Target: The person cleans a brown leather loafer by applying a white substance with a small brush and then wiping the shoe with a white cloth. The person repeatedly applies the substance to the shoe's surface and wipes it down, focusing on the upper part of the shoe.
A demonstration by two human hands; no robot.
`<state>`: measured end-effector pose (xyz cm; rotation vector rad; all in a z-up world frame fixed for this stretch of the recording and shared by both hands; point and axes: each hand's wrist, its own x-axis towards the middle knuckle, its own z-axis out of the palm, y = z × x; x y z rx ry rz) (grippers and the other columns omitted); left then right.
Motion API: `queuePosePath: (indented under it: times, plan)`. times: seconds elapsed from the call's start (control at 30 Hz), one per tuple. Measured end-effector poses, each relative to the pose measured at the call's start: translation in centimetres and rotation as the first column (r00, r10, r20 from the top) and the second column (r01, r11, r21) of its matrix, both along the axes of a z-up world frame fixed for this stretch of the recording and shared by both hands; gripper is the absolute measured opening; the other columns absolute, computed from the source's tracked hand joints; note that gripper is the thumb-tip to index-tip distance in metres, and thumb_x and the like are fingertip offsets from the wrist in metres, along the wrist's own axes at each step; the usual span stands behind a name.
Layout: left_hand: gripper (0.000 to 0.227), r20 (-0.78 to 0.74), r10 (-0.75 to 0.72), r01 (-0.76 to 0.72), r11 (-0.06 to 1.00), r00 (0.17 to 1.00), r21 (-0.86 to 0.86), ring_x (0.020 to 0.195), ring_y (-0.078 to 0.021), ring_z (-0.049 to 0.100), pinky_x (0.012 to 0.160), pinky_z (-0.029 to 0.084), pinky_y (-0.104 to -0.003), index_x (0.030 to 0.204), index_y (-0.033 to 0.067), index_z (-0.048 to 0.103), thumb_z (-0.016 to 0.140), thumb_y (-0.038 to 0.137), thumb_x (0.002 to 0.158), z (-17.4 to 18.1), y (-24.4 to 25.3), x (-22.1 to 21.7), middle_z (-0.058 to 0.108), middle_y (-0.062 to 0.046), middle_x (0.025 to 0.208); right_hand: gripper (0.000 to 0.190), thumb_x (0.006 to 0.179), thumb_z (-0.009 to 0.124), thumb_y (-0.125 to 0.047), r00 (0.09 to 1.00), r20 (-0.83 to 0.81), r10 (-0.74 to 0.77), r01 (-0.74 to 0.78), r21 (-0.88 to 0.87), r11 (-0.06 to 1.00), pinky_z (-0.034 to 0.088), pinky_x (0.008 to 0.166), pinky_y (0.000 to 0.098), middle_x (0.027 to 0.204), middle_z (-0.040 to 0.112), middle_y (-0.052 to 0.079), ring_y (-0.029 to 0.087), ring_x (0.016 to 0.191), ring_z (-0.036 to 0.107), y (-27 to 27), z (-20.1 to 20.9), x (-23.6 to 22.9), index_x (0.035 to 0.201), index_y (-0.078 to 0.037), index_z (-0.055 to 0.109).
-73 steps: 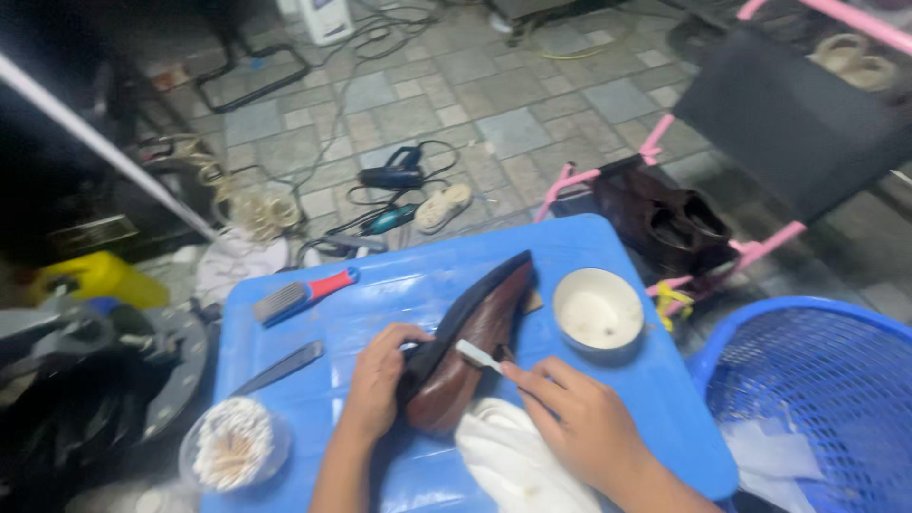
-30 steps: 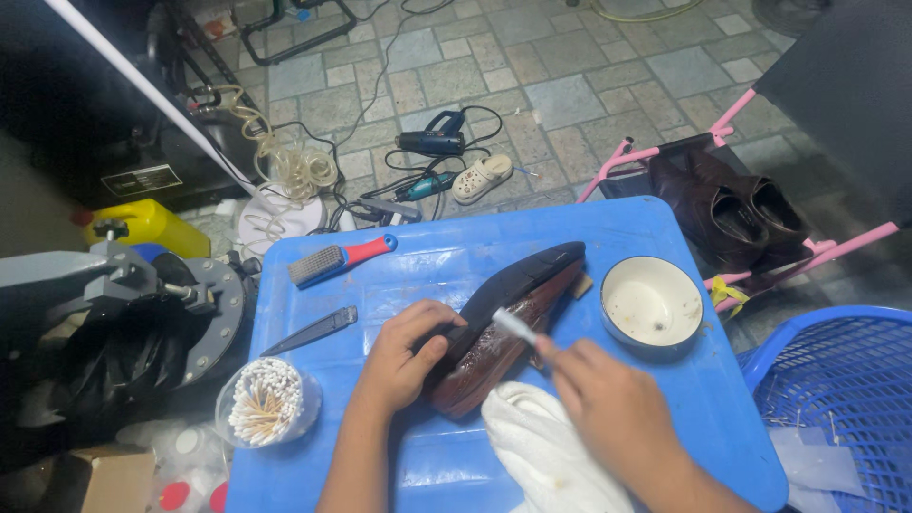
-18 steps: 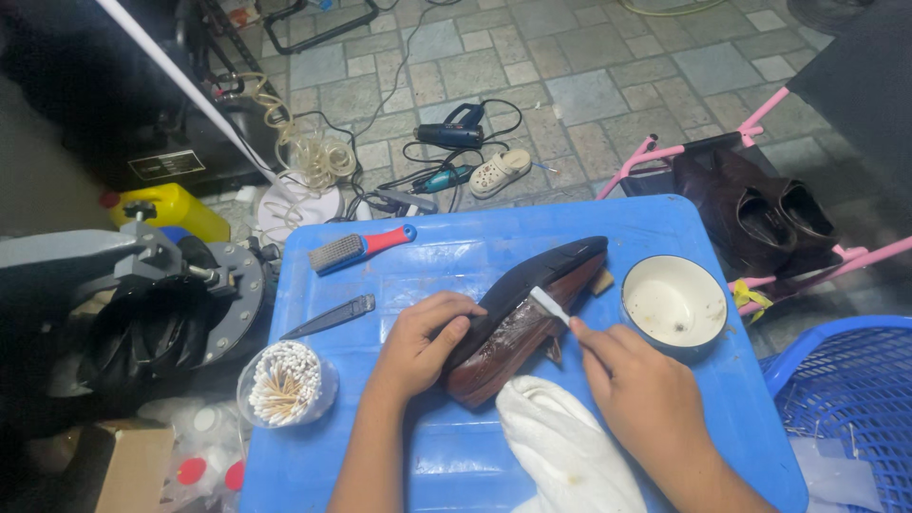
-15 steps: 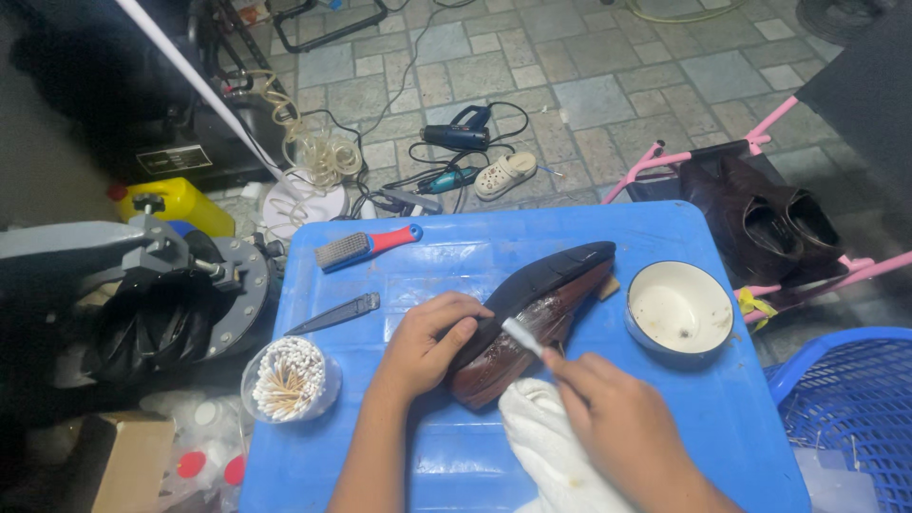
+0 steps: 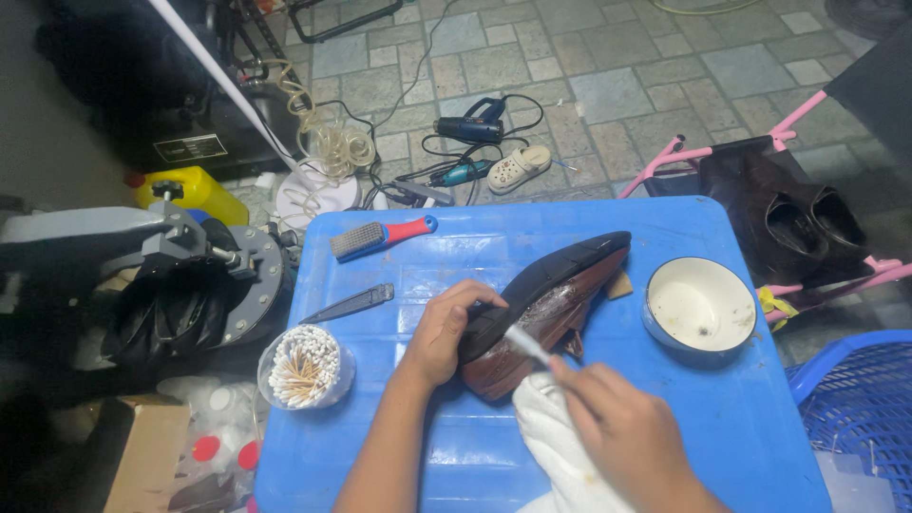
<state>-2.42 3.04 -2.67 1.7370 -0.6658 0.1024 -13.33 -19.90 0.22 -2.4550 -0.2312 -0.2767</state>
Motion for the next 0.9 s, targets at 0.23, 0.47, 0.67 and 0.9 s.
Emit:
queuePosePath:
  times: [0.23,0.47,0.67,0.9]
  plan:
    - [0.095,-0.007,0.029,-0.029,1.000,1.000,-0.001,0.104,-0.0317,0.069,0.095,0.051,-0.037,0.105,-0.0025,0.070,0.020,0.078,0.101,0.2,-0.3,-0.3,0.070,-0.016,0.106,0.034,0.081,0.072,-0.013,0.995,0.072,0.070,-0.069,-0.010,0.998,0.054,0.055,0.0388,0.084,0.069,0.005,0.029,0.063,0.069,0.4,-0.2,-0.7,0.114,-0.017,0.076]
    - [0.093,-0.010,0.009,-0.009,1.000,1.000,0.017,0.105,-0.0317,0.069,0.095,0.050,-0.037,0.106,-0.0025,0.070,0.024,0.078,0.100,0.3,-0.2,-0.3,0.070,-0.016,0.107,0.040,0.080,0.074,-0.016,0.996,-0.022,0.092,-0.093,-0.028,0.995,0.055,0.057,0.0399,0.086,0.070,0.007,0.030,0.065,0.070,0.4,0.2,-1.0,0.120,-0.019,0.078]
    - [0.086,-0.029,0.002,-0.001,0.999,1.000,0.049,0.107,-0.0315,0.068,0.097,0.049,-0.038,0.107,-0.0015,0.070,0.033,0.075,0.098,0.1,-0.2,0.0,0.071,-0.016,0.109,0.029,0.083,0.070,-0.018,0.968,-0.240,-0.068,0.094,0.097,0.991,0.060,0.080,0.0357,0.102,0.081,0.010,0.025,0.090,0.081,-8.6,5.4,3.0,0.111,-0.013,0.078]
    - [0.087,-0.050,-0.010,0.014,0.997,0.999,0.075,0.109,-0.0304,0.068,0.100,0.048,-0.037,0.109,-0.0004,0.070,0.036,0.078,0.095,0.0,-0.3,0.1,0.070,-0.015,0.110,0.028,0.084,0.067,-0.026,0.842,-0.282,-0.459,0.271,-0.516,0.813,0.056,0.085,0.0459,0.103,0.077,0.013,0.034,0.097,0.072,-13.0,8.3,5.9,0.108,-0.020,0.080]
